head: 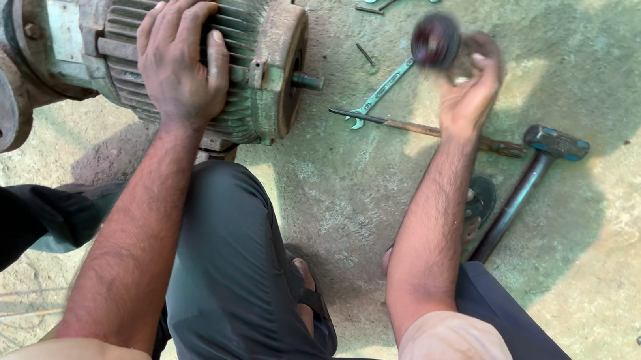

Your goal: The person attaches a flange to a motor, tightens bolts with a wrench, and uses a hammer and screwdriver to adjust the motor shaft. The person works on the motor while sitting on the floor.

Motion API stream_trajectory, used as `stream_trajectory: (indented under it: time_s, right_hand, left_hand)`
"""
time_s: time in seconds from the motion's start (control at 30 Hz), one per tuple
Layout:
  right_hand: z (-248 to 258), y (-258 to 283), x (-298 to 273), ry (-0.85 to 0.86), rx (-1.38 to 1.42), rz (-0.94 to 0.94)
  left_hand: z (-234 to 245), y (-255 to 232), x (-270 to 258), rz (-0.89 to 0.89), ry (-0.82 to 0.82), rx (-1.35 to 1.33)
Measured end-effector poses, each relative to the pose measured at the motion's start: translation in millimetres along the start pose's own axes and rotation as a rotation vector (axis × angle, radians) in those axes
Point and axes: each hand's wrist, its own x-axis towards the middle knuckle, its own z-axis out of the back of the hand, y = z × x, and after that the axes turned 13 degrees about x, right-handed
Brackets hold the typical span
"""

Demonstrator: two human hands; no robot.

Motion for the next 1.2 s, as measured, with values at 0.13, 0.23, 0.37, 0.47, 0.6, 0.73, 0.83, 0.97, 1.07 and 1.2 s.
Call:
stream_trajectory:
  time_s: [0.13,0.23,0.37,0.47,0.6,0.73,0.83,0.97,1.07,1.2]
  right_hand:
    - [15,8,4,-0.25,-0.181,0.137]
    - [28,33,-7,-0.171,-0.291,0.197]
    - [47,94,-6,-0.219,-0.719,0.242]
    - [92,139,-11,-0.427,-0.894,0.302]
    - [162,145,-48,-0.677,-1.051,0.357]
    - [202,113,-109,-0.86,-1.455,-0.008]
    - [212,96,-131,-0.785,-1.684,-0.168]
    - [215,99,-128,-0.81,-1.794,-0.283]
    - [212,109,-120,-0.822,-1.86,-0.237]
    - [192,171,-74,-0.641,-2.039,-0.248]
  left_hand:
    - [0,4,2,0.002,0.013,-0.015]
    - [-9,3,4,-0.02,-0.006,0.009]
    - [-11,13,2,-0.03,-0.009,0.025]
    - [-19,14,-1,-0.014,-0.003,0.029]
    - [-26,13,2,-0.011,0.001,0.027]
    - [-18,9,4,-0.008,-0.022,0.024]
    - [-11,5,-1,0.01,-0.028,-0.018]
    - [-7,1,2,-0.007,-0.051,-0.023]
    - [-3,0,5,-0.009,-0.041,-0.038]
    - [1,-3,5,0.009,-0.02,-0.039]
